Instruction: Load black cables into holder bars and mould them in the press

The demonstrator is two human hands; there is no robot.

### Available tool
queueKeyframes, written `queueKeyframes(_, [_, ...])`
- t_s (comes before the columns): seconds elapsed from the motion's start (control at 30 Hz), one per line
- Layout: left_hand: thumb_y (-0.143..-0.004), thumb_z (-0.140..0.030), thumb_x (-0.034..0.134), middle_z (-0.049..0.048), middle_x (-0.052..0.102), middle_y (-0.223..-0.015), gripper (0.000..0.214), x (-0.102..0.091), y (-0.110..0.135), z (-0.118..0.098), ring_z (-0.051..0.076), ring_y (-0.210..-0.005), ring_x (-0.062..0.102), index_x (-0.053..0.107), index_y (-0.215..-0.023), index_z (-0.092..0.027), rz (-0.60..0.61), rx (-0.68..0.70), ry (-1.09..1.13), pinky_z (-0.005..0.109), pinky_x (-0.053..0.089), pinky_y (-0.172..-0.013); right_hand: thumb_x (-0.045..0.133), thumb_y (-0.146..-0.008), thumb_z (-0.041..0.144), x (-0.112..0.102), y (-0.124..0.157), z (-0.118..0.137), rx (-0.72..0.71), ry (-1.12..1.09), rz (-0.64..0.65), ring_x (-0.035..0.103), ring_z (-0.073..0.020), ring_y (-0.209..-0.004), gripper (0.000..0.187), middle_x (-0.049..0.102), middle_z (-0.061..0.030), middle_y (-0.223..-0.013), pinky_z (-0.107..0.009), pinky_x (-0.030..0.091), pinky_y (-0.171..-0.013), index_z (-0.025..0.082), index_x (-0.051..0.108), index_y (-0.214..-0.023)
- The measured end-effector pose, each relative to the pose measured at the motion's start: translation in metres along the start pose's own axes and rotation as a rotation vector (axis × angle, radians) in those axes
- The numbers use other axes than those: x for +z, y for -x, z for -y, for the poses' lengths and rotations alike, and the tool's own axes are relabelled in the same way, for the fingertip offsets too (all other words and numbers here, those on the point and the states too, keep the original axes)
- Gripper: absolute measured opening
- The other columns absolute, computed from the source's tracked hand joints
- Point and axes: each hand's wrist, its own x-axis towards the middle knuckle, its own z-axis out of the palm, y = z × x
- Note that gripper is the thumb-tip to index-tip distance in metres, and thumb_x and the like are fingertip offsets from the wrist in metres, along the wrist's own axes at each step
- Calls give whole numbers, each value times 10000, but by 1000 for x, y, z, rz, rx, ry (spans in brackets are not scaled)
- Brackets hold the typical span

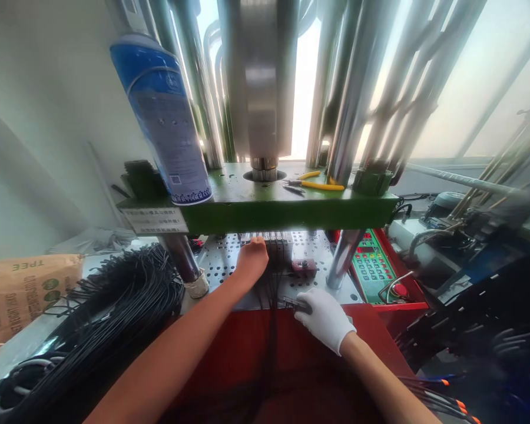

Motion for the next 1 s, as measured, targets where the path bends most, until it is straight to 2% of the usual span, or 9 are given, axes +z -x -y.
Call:
queueKeyframes(0.17, [-919, -294, 523, 69, 616, -969, 281, 3, 8, 2, 148, -761, 616, 546, -1133, -114, -5, -17, -17, 309, 539, -669, 634, -776, 340, 0, 0, -1, 6, -11, -3, 560, -214, -905, 225, 627, -51, -936, -296, 405, -804, 241, 678, -973])
queueKeyframes(0.4, [-913, -314, 532, 54, 626, -936, 248, 1, -2, 11, 158, -793, 618, 581, -1060, -119, 31, 13, -18, 337, 535, -716, 625, -782, 329, 0, 2, -2, 6, -24, -7, 559, -215, -936, 251, 628, -53, -972, -296, 407, -816, 236, 668, -1012])
queueKeyframes(0.63, [-923, -328, 514, 58, 630, -909, 301, 4, 9, 21, 156, -757, 622, 553, -1130, -113, 28, -26, -34, 334, 537, -699, 629, -778, 313, -1, 2, 0, 5, -30, -8, 563, -212, -908, 214, 628, -49, -948, -292, 407, -797, 241, 673, -975])
queueKeyframes(0.8, [-913, -310, 535, 63, 628, -946, 287, 9, 6, 26, 157, -780, 624, 558, -1124, -116, 46, -15, -4, 333, 543, -703, 617, -791, 339, 1, 2, -2, 6, -30, -8, 556, -211, -909, 214, 619, -53, -947, -293, 399, -796, 235, 667, -971])
queueKeyframes(0.93, [-910, -316, 539, 58, 626, -969, 268, 0, 3, 34, 167, -809, 623, 575, -1092, -123, 33, 11, 29, 342, 544, -718, 613, -796, 353, 2, 3, -3, -2, -34, -12, 555, -210, -915, 227, 618, -51, -945, -291, 398, -801, 235, 664, -983])
queueKeyframes(1.0, [-911, -318, 536, 66, 622, -1005, 269, -8, 3, 31, 173, -840, 621, 575, -1098, -128, 7, 30, 43, 356, 542, -740, 615, -799, 368, 2, 2, -2, -9, -37, -16, 557, -208, -905, 227, 617, -50, -938, -288, 402, -793, 232, 666, -974])
